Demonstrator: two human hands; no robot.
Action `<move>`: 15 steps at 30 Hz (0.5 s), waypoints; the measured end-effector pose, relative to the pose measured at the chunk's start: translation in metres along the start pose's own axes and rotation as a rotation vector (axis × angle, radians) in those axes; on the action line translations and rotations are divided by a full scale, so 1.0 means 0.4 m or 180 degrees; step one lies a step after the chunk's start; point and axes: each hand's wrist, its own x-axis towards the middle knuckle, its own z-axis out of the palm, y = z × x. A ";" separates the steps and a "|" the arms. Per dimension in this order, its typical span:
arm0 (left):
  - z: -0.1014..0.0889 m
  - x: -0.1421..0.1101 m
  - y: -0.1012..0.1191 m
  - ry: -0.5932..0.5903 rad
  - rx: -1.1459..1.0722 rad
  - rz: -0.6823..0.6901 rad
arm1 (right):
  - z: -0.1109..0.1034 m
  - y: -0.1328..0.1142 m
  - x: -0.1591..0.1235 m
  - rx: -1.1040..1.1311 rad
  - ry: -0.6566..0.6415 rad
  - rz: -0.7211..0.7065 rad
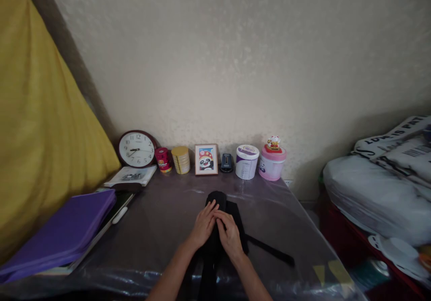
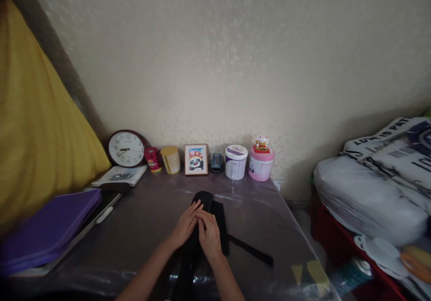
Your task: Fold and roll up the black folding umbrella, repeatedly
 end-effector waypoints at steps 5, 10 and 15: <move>0.017 -0.084 0.046 0.0129 0.0158 -0.0466 | 0.026 0.065 0.056 -0.0417 -0.0424 -0.0314; 0.038 -0.188 0.131 0.0231 0.0586 -0.0960 | 0.050 0.074 0.098 -0.0795 -0.0588 -0.0334; 0.028 -0.225 0.173 -0.0019 0.0804 -0.1512 | 0.001 0.095 0.101 -0.1139 -0.0122 0.0229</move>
